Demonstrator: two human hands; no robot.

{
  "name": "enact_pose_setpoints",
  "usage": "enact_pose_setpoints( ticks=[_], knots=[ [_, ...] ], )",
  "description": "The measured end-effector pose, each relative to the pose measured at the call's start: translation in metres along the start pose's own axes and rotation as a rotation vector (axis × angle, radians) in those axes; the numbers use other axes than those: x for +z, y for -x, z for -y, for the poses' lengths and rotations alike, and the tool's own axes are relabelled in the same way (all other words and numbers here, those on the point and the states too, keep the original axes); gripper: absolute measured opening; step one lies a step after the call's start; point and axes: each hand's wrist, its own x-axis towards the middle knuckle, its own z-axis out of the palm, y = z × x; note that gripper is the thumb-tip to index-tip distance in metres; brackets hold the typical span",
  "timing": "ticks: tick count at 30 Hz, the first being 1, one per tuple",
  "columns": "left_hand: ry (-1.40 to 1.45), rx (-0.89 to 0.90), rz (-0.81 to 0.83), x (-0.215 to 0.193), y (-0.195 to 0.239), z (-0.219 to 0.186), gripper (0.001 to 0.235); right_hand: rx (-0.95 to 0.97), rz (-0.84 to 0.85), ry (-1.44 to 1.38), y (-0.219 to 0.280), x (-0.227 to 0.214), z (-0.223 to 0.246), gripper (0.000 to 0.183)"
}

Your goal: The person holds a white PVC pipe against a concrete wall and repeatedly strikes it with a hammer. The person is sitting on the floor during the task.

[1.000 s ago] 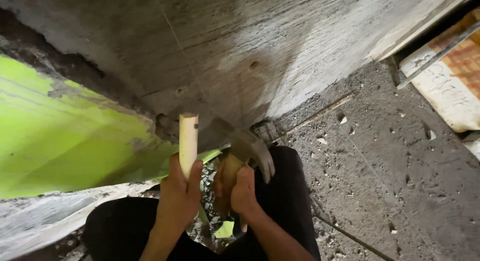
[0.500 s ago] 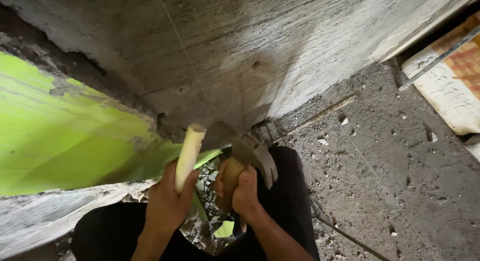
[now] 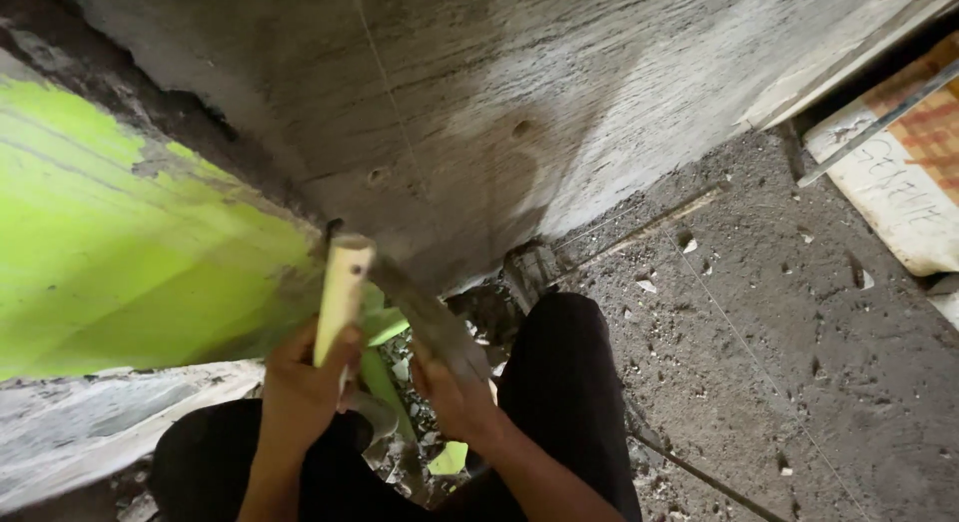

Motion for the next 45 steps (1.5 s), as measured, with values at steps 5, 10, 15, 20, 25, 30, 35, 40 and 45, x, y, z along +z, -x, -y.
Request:
enact_pose_setpoints(
  ticks=[5, 10, 15, 20, 25, 30, 35, 40, 45],
  knots=[
    [-0.311, 0.214, -0.146, 0.004, 0.007, -0.012, 0.037, 0.342, 0.095, -0.49, 0.054, 0.033, -0.07, 0.065],
    [-0.506, 0.239, -0.181, 0.008, 0.01, -0.007, 0.047, 0.153, -0.116, -0.78, 0.037, 0.025, -0.046, 0.072],
    [-0.461, 0.202, -0.122, 0.005, 0.009, -0.008, 0.045, 0.231, -0.107, -0.891, 0.044, 0.02, -0.053, 0.077],
    [-0.263, 0.03, -0.01, -0.012, -0.008, -0.002, 0.046, 0.322, 0.044, -0.434, 0.056, 0.019, -0.055, 0.035],
    [-0.159, 0.018, 0.042, -0.017, -0.012, -0.015, 0.031, 0.003, 0.012, -0.156, 0.033, 0.007, -0.027, 0.028],
    [-0.175, 0.078, 0.024, -0.016, -0.012, -0.009, 0.03, 0.376, 0.135, -1.656, 0.04, 0.067, -0.125, 0.033],
    [-0.201, 0.018, -0.034, -0.009, -0.004, -0.014, 0.03, 0.414, 0.016, -0.38, 0.03, 0.019, -0.047, 0.041],
    [-0.585, 0.32, -0.205, 0.045, 0.044, 0.024, 0.031, 0.29, -0.076, -0.767, 0.055, 0.01, -0.071, 0.068],
    [-0.648, 0.268, -0.208, 0.066, 0.064, 0.023, 0.04, -0.082, -0.267, 0.391, 0.115, 0.033, -0.196, 0.012]
  ],
)
